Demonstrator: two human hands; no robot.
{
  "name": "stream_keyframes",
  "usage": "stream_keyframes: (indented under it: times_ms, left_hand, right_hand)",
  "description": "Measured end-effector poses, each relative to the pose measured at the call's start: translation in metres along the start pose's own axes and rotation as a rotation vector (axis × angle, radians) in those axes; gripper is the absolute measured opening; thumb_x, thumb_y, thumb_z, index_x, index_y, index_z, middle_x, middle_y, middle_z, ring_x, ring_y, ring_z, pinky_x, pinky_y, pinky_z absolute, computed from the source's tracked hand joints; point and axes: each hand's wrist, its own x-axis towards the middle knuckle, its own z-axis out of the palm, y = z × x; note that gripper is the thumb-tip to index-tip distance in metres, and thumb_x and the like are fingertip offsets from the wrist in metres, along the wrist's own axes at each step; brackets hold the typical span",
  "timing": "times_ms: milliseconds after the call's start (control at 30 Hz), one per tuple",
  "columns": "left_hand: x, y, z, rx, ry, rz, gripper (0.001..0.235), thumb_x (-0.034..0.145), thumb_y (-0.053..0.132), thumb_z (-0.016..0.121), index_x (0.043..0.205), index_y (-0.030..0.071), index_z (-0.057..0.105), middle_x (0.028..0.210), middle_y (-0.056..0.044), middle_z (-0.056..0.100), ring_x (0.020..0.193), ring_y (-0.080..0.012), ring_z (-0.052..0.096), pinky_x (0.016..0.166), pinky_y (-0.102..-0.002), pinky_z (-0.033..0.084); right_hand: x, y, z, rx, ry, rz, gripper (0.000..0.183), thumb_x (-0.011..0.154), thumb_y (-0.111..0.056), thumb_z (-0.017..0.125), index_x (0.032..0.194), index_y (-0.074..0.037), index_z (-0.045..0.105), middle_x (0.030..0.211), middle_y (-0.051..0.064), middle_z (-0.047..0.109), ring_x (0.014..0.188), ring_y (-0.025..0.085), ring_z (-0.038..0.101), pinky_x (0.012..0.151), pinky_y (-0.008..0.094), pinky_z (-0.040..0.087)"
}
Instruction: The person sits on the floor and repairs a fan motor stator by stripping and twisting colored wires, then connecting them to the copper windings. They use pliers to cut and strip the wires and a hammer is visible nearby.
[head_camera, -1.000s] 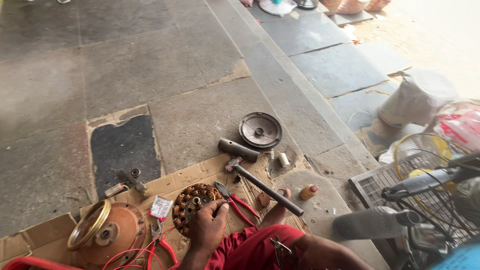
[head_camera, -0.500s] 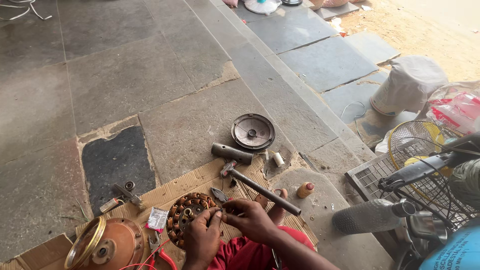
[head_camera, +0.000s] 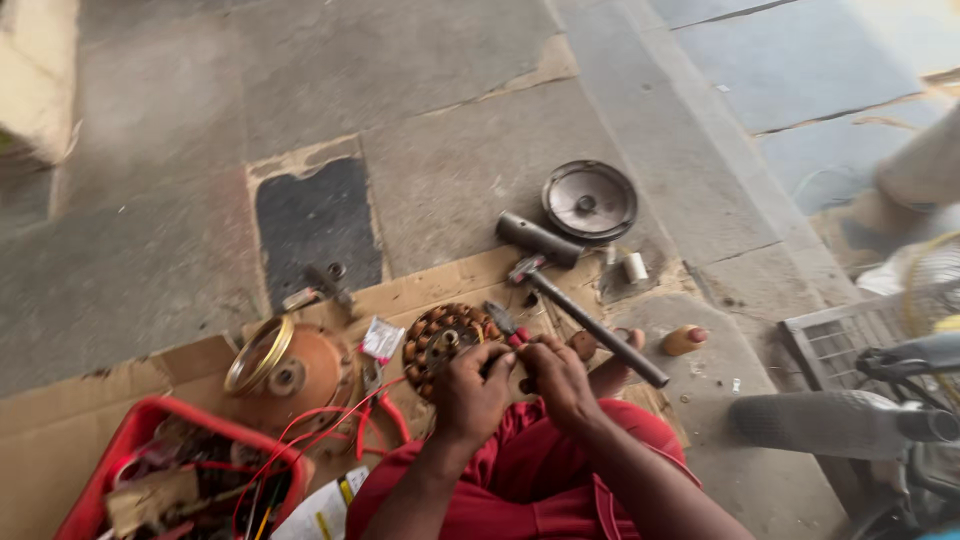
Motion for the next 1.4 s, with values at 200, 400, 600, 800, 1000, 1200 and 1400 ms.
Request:
stream_keyframes:
  times_ms: [200, 400, 600, 800, 1000, 1200, 1400]
  left_hand:
    - [-0.005, 0.005, -0.008, -0.049, -0.014, 0.003, 0.017, 0.091, 0.016, 0.070, 0.102, 0.004, 0.076, 0.098, -0.013, 0.077, 0.090, -0.0261, 0.076, 0.081, -0.037, 0.059]
    - [-0.007, 0.003, -0.003, -0.086, -0.018, -0.029, 0.019, 0.095, 0.016, 0.066, 0.106, 0.004, 0.076, 0.101, -0.013, 0.076, 0.092, -0.0243, 0.076, 0.081, -0.036, 0.060]
    - [-0.007, 0.003, -0.004, -0.062, -0.031, -0.022, 0.019, 0.098, 0.017, 0.063, 0.107, 0.005, 0.075, 0.101, -0.011, 0.076, 0.091, -0.0233, 0.076, 0.081, -0.035, 0.060]
    - [-0.007, 0.003, -0.003, -0.029, -0.005, -0.002, 0.018, 0.097, 0.017, 0.065, 0.105, 0.004, 0.075, 0.099, -0.012, 0.076, 0.090, -0.0258, 0.075, 0.080, -0.036, 0.060]
    - [-0.006, 0.001, -0.002, -0.045, 0.006, 0.012, 0.022, 0.096, 0.016, 0.064, 0.110, 0.003, 0.075, 0.103, -0.015, 0.076, 0.093, -0.0284, 0.076, 0.082, -0.038, 0.060]
    - [-0.006, 0.000, -0.003, -0.035, 0.008, 0.038, 0.022, 0.096, 0.012, 0.063, 0.110, 0.001, 0.074, 0.104, -0.016, 0.076, 0.095, -0.0302, 0.076, 0.084, -0.039, 0.060]
    - [-0.006, 0.003, -0.007, -0.092, -0.003, 0.084, 0.024, 0.095, 0.008, 0.060, 0.113, 0.001, 0.075, 0.103, -0.015, 0.076, 0.093, -0.0261, 0.076, 0.082, -0.036, 0.060]
  right_hand:
    - [-0.005, -0.016, -0.009, -0.024, -0.156, 0.017, 0.024, 0.101, -0.017, 0.063, 0.112, 0.004, 0.068, 0.093, 0.008, 0.067, 0.076, 0.014, 0.061, 0.071, 0.028, 0.054]
    - [0.001, -0.033, -0.032, 0.238, -0.254, 0.093, 0.033, 0.101, -0.011, 0.058, 0.129, 0.005, 0.064, 0.107, 0.012, 0.070, 0.090, 0.019, 0.071, 0.085, 0.037, 0.060]
    - [0.023, -0.025, -0.040, 0.253, -0.469, 0.153, 0.032, 0.099, -0.009, 0.060, 0.128, 0.003, 0.066, 0.102, 0.011, 0.072, 0.087, 0.020, 0.071, 0.085, 0.041, 0.062]
    - [0.024, -0.027, -0.040, 0.203, -0.551, 0.117, 0.030, 0.097, -0.004, 0.065, 0.126, 0.003, 0.067, 0.106, 0.013, 0.074, 0.091, 0.022, 0.072, 0.084, 0.038, 0.061]
    - [0.016, -0.030, -0.030, -0.156, -0.423, -0.142, 0.031, 0.095, -0.009, 0.066, 0.124, 0.001, 0.070, 0.115, 0.005, 0.074, 0.101, 0.013, 0.071, 0.090, 0.031, 0.060]
    - [0.015, -0.027, -0.024, -0.300, -0.415, -0.328, 0.025, 0.102, -0.010, 0.068, 0.121, 0.006, 0.071, 0.111, 0.009, 0.069, 0.098, 0.014, 0.069, 0.091, 0.031, 0.059]
    - [0.002, -0.026, -0.023, 0.030, -0.222, -0.075, 0.035, 0.094, -0.015, 0.065, 0.126, 0.000, 0.068, 0.107, 0.008, 0.074, 0.088, 0.017, 0.071, 0.081, 0.033, 0.060]
